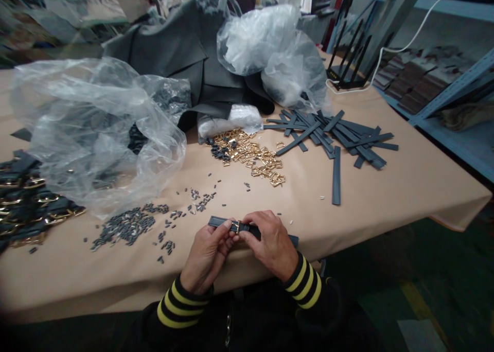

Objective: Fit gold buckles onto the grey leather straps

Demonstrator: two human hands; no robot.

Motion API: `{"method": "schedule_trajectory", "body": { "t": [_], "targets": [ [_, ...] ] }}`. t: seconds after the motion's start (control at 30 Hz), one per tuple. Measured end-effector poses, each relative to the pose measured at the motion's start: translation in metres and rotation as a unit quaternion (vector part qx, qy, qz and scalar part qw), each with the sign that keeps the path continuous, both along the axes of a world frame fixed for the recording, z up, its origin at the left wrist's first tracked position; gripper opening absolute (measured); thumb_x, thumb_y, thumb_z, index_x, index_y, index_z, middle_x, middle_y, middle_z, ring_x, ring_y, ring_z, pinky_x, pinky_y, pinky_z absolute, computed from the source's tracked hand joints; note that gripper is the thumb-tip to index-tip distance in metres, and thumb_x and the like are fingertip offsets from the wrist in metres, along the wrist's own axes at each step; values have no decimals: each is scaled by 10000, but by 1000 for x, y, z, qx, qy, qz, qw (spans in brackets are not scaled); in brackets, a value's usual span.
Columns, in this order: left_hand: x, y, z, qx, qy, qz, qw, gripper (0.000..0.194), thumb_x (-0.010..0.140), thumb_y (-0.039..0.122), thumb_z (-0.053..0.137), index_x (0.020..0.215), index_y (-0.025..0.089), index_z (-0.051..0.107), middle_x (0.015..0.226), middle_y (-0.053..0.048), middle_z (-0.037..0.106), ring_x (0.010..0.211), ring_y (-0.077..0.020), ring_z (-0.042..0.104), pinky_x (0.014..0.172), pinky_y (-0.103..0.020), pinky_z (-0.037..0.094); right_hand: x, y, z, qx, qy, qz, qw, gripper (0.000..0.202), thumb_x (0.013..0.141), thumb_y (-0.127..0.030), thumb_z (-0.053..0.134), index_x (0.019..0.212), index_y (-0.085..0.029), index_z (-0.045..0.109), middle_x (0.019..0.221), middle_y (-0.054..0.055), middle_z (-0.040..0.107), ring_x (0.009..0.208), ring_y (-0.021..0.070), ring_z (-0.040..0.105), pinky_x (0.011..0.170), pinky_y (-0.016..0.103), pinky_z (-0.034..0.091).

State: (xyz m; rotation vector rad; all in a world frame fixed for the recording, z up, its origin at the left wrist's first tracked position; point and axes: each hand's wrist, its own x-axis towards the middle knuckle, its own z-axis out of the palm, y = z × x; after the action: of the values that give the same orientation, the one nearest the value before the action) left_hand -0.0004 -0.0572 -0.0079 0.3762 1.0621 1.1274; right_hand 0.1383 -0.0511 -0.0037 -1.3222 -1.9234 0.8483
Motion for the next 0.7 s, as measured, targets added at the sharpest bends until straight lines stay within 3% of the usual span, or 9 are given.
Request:
{"method": "schedule_trajectory", "body": {
  "t": [0.17,0.3,0.53,0.7],
  "targets": [
    [-3,-1,0,5,-2,-58,998,136,719,195,622,715,72,567,615,-7,573,537,-53,545,544,-145,474,5,6,4,-74,38,51,995,42,764,-144,519,793,-167,538,717,-6,586,654,105,547,630,217,424],
    [-8,0,1,-10,-14,-88,996,128,721,204,624,751,96,561,648,-10,588,561,-62,562,586,-171,498,6,9,3,-102,54,69,991,84,761,-179,529,842,-159,529,732,0,593,652,104,555,614,209,426],
    [-15,4,3,-24,-9,-122,992,132,718,206,629,747,107,546,637,-5,589,556,-58,569,572,-151,498,4,12,5,-60,54,87,993,120,739,-101,528,826,-161,583,797,11,600,732,107,552,675,213,414],
    [-13,1,2,17,32,-127,991,151,715,220,633,762,101,553,676,-10,594,584,-62,567,597,-163,493,5,12,4,-102,62,75,990,120,743,-142,542,861,-163,542,755,-3,573,689,106,533,640,218,414]
  ]
}}
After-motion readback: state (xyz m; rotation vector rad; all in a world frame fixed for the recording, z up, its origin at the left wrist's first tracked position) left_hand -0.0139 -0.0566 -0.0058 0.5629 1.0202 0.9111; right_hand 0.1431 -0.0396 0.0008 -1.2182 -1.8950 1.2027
